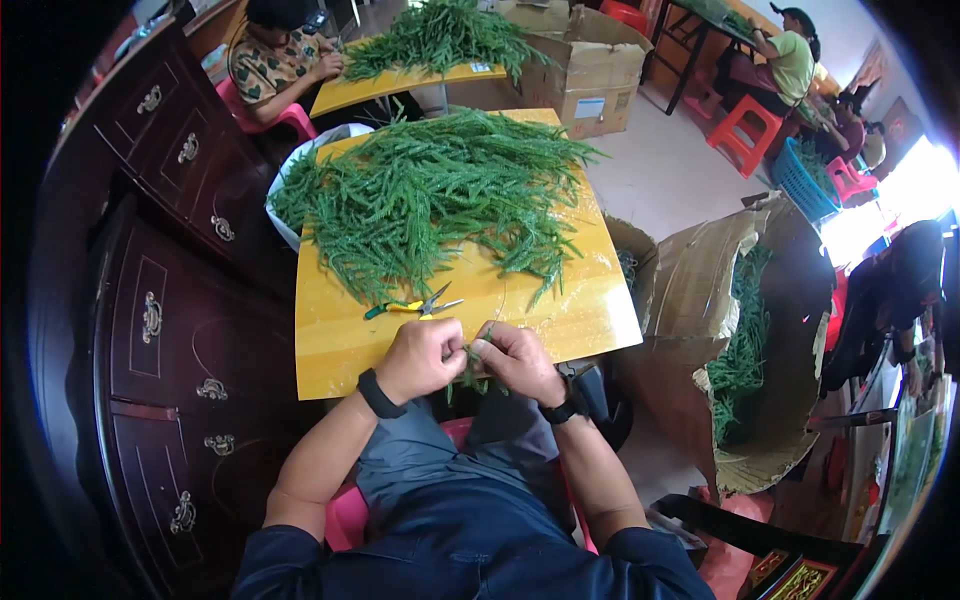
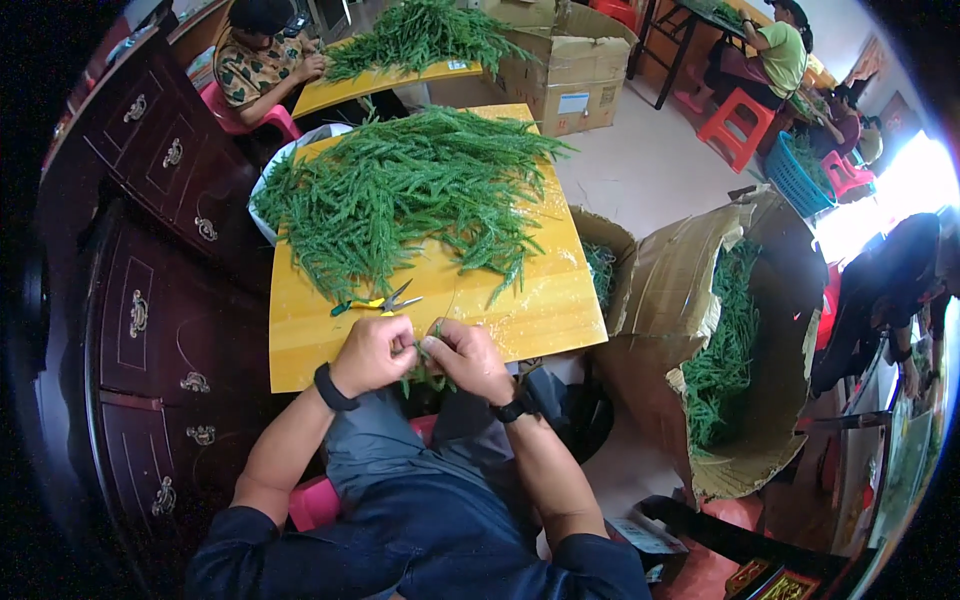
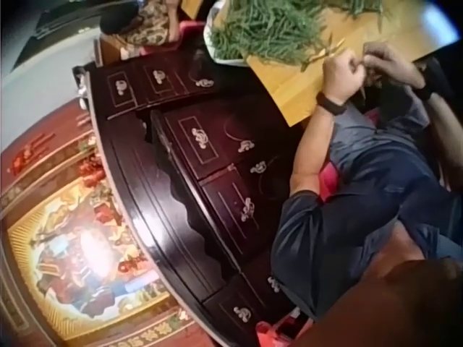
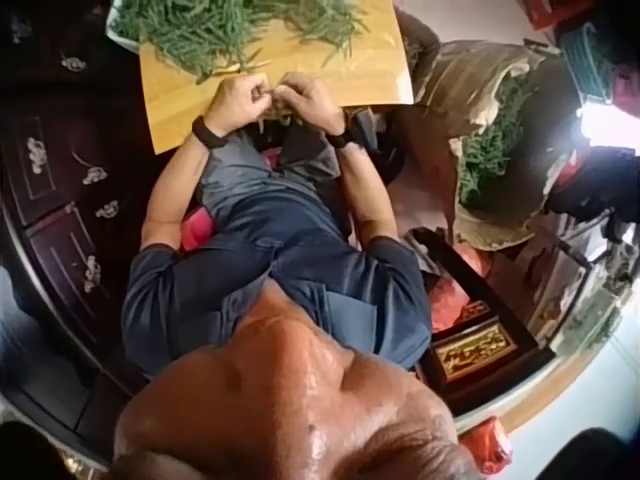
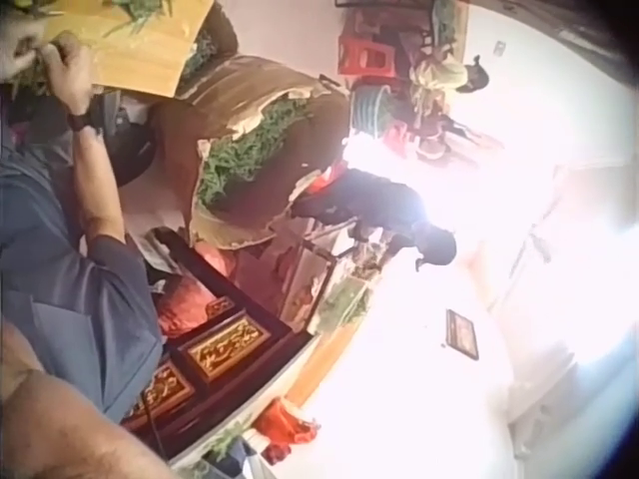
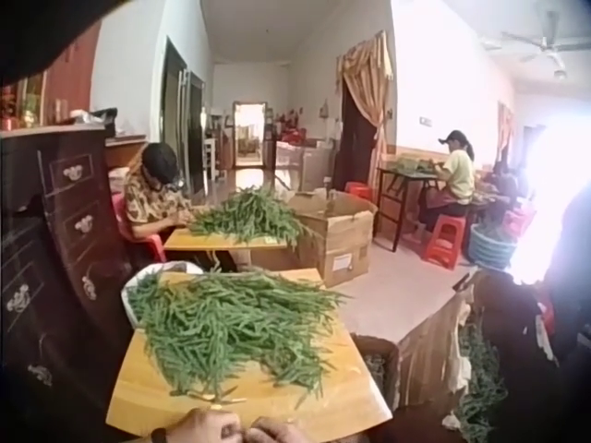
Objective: The person picks up a branch from a pile and uses shears to cut off smaller sprigs. They set the trimmed sprigs aside on the table and place the remaining stem into a cardboard box.
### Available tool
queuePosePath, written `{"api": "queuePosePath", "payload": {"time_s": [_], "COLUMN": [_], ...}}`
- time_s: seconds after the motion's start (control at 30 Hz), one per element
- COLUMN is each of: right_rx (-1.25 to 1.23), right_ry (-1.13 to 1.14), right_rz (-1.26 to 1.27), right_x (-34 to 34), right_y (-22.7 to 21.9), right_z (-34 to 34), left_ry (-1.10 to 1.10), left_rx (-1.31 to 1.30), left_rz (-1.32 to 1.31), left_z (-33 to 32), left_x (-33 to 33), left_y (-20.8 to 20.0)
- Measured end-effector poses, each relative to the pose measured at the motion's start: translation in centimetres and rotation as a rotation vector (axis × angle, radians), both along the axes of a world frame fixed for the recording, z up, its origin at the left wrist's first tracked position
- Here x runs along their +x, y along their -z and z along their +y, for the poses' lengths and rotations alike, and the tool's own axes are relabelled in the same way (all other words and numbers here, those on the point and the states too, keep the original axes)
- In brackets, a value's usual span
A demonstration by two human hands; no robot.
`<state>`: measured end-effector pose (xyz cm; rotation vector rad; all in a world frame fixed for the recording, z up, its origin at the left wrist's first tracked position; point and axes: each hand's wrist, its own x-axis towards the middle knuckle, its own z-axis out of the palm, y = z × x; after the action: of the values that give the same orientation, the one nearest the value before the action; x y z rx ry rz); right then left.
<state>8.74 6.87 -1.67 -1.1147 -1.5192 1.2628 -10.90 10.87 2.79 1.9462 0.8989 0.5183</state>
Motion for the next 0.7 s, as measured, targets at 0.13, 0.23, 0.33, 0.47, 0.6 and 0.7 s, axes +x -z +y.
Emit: {"api": "queuePosePath", "payload": {"time_s": [0.13,0.23,0.33,0.47,0.6,0.7], "right_rx": [-0.027,-0.259,-0.407,-0.412,-0.282,-0.258], "right_ry": [0.173,0.104,0.05,-0.032,-0.152,-0.236], "right_rz": [-0.124,0.167,0.387,0.497,0.422,0.441], "right_x": [-0.7,-1.2,-1.1,-0.3,1.1,1.7], "right_y": [0.7,-0.2,-0.9,-0.7,-0.3,-0.7], "right_z": [0.2,-0.1,0.1,0.3,0.2,0.0], "left_ry": [-0.074,-0.134,-0.153,-0.15,-0.019,0.072], "left_rx": [0.791,0.892,0.905,0.787,0.097,-0.369], "left_rz": [0.179,0.168,0.197,0.173,0.069,-0.164], "left_z": [-0.2,-0.6,-0.5,-0.3,-0.2,0.4], "left_x": [1.4,1.8,1.2,1.3,0.5,-0.7], "left_y": [-0.1,-0.1,0.0,-1.0,-1.3,0.1]}}
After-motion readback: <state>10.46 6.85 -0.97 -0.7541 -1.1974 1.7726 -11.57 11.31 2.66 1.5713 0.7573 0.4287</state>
